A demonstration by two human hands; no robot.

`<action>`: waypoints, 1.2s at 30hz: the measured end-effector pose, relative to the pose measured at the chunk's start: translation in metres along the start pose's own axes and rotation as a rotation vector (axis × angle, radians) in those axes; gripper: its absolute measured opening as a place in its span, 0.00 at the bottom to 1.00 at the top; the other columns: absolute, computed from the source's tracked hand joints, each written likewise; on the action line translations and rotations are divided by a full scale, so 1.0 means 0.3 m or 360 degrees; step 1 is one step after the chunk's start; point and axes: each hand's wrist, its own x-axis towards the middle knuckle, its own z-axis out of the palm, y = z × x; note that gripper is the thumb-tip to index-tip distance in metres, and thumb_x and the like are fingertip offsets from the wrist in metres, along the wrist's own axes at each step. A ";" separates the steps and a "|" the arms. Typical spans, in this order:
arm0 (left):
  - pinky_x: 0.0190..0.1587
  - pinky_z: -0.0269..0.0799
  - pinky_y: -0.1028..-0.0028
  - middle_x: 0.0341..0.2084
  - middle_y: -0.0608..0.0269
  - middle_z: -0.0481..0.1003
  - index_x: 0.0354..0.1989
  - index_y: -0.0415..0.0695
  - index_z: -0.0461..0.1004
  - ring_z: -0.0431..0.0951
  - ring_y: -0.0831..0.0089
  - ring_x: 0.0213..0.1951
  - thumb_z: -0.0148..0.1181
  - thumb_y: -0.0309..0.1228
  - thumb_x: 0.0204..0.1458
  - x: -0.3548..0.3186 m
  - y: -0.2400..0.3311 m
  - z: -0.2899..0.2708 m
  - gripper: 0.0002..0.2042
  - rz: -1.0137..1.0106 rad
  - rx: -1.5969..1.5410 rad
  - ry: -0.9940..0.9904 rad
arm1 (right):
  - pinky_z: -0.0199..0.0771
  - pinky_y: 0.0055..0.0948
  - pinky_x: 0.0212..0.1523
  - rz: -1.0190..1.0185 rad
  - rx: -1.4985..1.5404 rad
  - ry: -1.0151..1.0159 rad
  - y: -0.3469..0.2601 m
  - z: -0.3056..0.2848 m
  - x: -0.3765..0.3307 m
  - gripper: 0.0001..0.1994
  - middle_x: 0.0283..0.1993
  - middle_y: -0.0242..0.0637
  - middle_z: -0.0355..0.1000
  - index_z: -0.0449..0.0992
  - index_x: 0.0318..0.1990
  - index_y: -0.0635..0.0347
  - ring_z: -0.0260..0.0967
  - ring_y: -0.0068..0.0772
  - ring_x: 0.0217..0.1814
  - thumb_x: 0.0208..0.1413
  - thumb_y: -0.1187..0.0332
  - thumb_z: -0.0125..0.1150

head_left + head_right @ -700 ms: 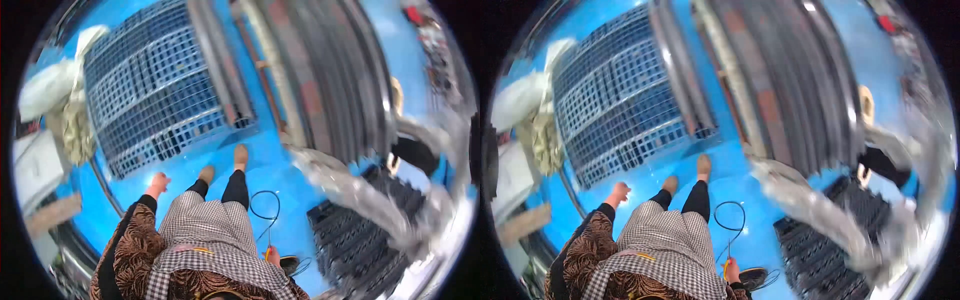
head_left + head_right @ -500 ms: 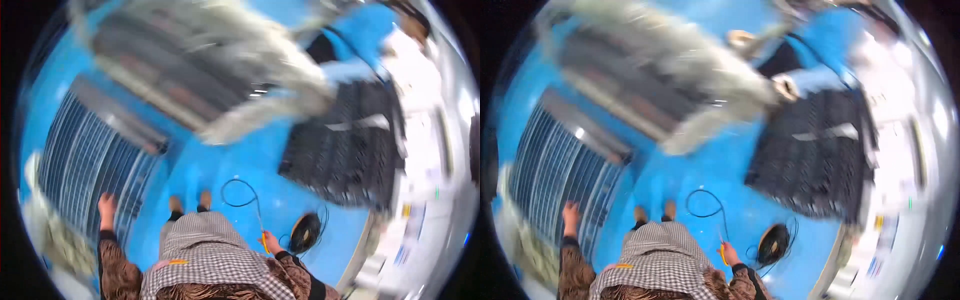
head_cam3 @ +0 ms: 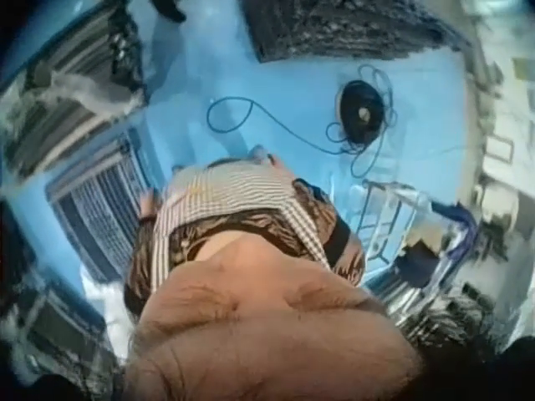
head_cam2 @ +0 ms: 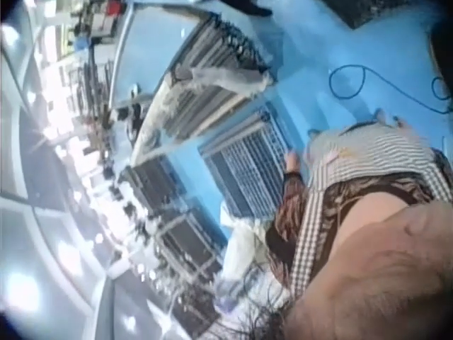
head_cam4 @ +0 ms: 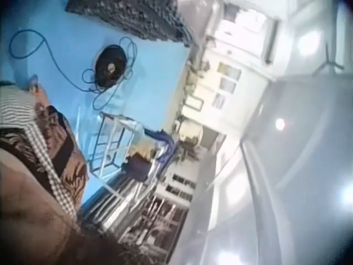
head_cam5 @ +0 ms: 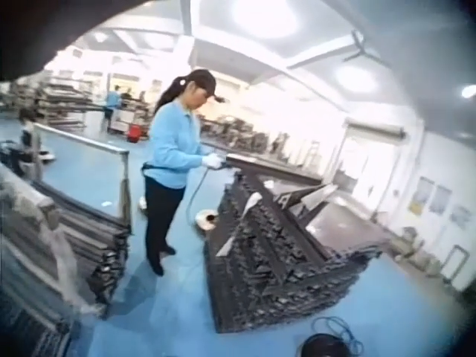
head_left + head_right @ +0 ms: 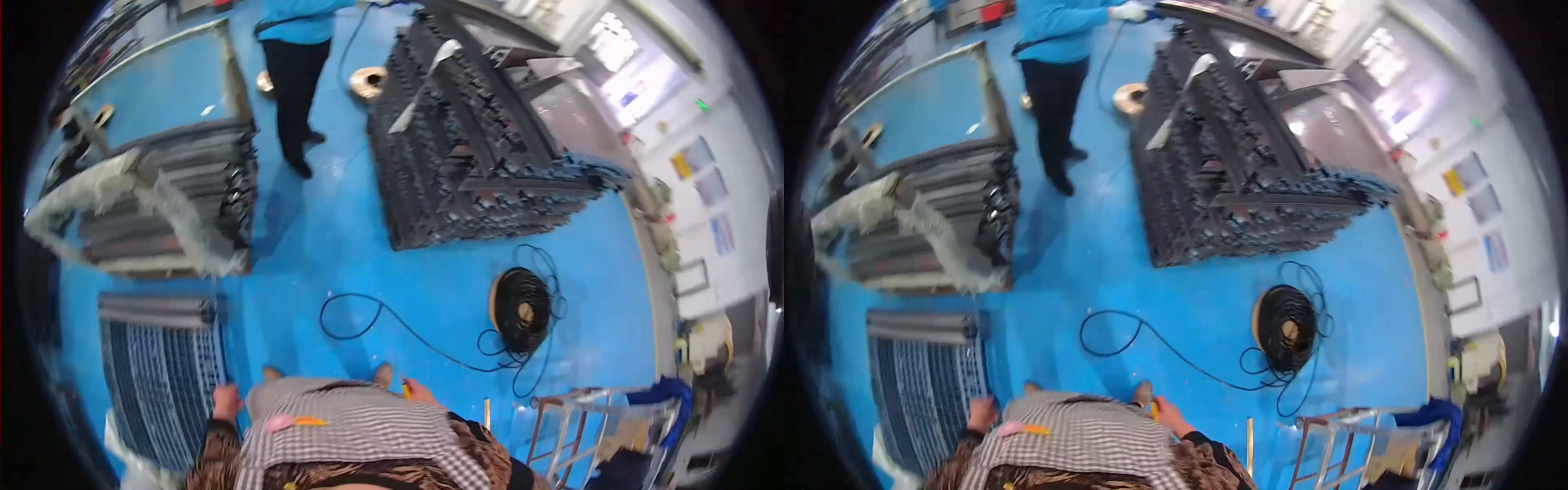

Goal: The recorder is inserting black sealing strips into grey metal profile components and trimming the excess material with scissors.

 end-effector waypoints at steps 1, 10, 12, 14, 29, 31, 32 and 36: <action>0.18 0.64 0.63 0.16 0.58 0.70 0.25 0.45 0.71 0.68 0.61 0.16 0.60 0.30 0.32 0.059 0.087 0.014 0.09 0.0555 0.0189 0.0710 | 0.67 0.40 0.37 -0.0022 -0.0037 0.0081 0.090 -0.048 -0.039 0.28 0.45 0.41 0.70 0.63 0.55 0.55 0.69 0.47 0.39 0.50 0.52 0.60; 0.18 0.67 0.71 0.22 0.56 0.71 0.46 0.33 0.69 0.69 0.69 0.14 0.59 0.29 0.46 0.471 1.335 -0.544 0.18 -0.0171 -0.1391 -0.0399 | 0.71 0.41 0.35 0.0661 0.0150 0.0763 0.554 -0.510 -0.306 0.26 0.35 0.43 0.73 0.66 0.51 0.57 0.71 0.49 0.34 0.44 0.59 0.66; 0.17 0.67 0.71 0.22 0.55 0.71 0.46 0.33 0.69 0.69 0.69 0.14 0.59 0.29 0.46 0.566 1.446 -0.546 0.19 -0.0139 -0.1327 -0.0521 | 0.71 0.41 0.35 0.0852 0.0418 0.0865 0.651 -0.524 -0.310 0.27 0.36 0.43 0.73 0.65 0.51 0.58 0.71 0.48 0.34 0.44 0.59 0.67; 0.16 0.66 0.70 0.23 0.54 0.71 0.45 0.33 0.69 0.69 0.68 0.13 0.59 0.29 0.47 0.645 1.524 -0.499 0.18 -0.0198 -0.1207 -0.0649 | 0.70 0.33 0.28 0.0859 0.0900 0.1121 0.734 -0.443 -0.327 0.25 0.33 0.40 0.71 0.64 0.51 0.59 0.71 0.37 0.28 0.46 0.64 0.66; 0.40 0.68 0.61 0.36 0.52 0.75 0.43 0.39 0.72 0.73 0.51 0.37 0.59 0.40 0.41 1.096 2.244 0.579 0.22 0.1073 0.0414 -0.1114 | 0.67 0.28 0.21 0.1616 0.2470 0.2348 1.791 0.130 0.347 0.22 0.26 0.39 0.68 0.62 0.46 0.57 0.66 0.32 0.21 0.44 0.74 0.64; 0.44 0.67 0.59 0.38 0.46 0.72 0.49 0.38 0.68 0.71 0.49 0.42 0.59 0.36 0.42 1.247 2.275 0.774 0.24 0.1102 0.0602 -0.1160 | 0.70 0.29 0.27 0.1170 0.3022 0.2039 1.834 0.098 0.521 0.20 0.32 0.41 0.70 0.63 0.45 0.58 0.67 0.33 0.26 0.44 0.73 0.65; 0.45 0.67 0.58 0.40 0.45 0.70 0.52 0.39 0.66 0.71 0.49 0.43 0.59 0.34 0.43 1.319 2.239 0.883 0.25 0.1054 0.0521 -0.1032 | 0.71 0.29 0.30 0.0922 0.3284 0.1890 1.855 0.055 0.621 0.20 0.35 0.41 0.71 0.64 0.44 0.58 0.68 0.34 0.28 0.44 0.73 0.66; 0.44 0.68 0.56 0.48 0.48 0.65 0.54 0.39 0.63 0.70 0.49 0.46 0.59 0.32 0.44 1.388 2.469 1.250 0.26 0.1217 0.0779 -0.0876 | 0.71 0.31 0.36 0.1670 0.2578 0.1954 1.958 -0.043 0.819 0.21 0.40 0.45 0.70 0.64 0.46 0.60 0.70 0.39 0.35 0.46 0.71 0.66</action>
